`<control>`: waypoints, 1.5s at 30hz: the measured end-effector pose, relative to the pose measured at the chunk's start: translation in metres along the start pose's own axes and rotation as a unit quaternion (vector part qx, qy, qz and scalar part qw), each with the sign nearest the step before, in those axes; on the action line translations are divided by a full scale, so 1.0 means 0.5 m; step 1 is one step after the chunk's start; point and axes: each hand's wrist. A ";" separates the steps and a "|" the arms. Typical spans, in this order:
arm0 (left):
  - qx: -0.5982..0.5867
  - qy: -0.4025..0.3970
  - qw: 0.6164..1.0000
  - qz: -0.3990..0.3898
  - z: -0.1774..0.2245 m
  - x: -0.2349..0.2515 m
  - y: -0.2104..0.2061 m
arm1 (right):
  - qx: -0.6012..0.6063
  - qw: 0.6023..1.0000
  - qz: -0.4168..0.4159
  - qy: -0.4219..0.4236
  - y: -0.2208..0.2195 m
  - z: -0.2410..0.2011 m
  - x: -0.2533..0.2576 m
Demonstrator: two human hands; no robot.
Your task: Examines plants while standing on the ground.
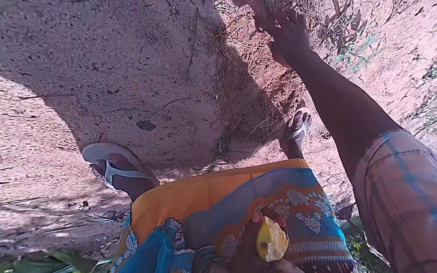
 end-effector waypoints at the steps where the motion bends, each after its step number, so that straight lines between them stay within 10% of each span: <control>1: -0.002 -0.001 1.000 -0.001 0.001 -0.001 0.001 | 0.001 0.999 -0.040 -0.009 -0.029 -0.003 -0.005; 11: -0.012 0.009 1.000 0.000 0.062 -0.026 -0.024 | 0.123 0.948 -0.257 -0.140 -0.162 -0.051 -0.147; 17: -0.025 0.001 1.000 0.011 0.048 -0.025 -0.008 | 0.216 0.972 0.019 -0.096 -0.150 -0.081 -0.064; 22: -0.028 -0.016 0.999 -0.005 0.024 -0.019 0.006 | 0.180 0.981 -0.031 -0.065 -0.283 -0.113 -0.150; 28: -0.026 -0.034 0.999 -0.011 0.036 -0.017 -0.002 | 0.004 0.977 -0.212 -0.010 -0.219 -0.024 -0.164; 36: -0.032 -0.015 0.999 -0.001 0.042 -0.029 -0.014 | 0.234 0.942 -0.148 -0.190 -0.280 -0.112 -0.209; 41: -0.033 -0.017 0.999 -0.002 0.038 -0.022 -0.015 | 0.411 0.901 -0.107 -0.084 -0.239 -0.184 -0.189; 45: -0.021 -0.005 0.999 0.028 0.029 -0.022 -0.005 | 0.322 0.945 0.032 -0.054 -0.208 -0.272 -0.112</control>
Point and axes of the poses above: each hand's wrist, its own x-axis towards the middle knuckle, its own y-axis out of the back of the hand, z = x × y, and after that the axes turned 6 degrees about x, right-handed
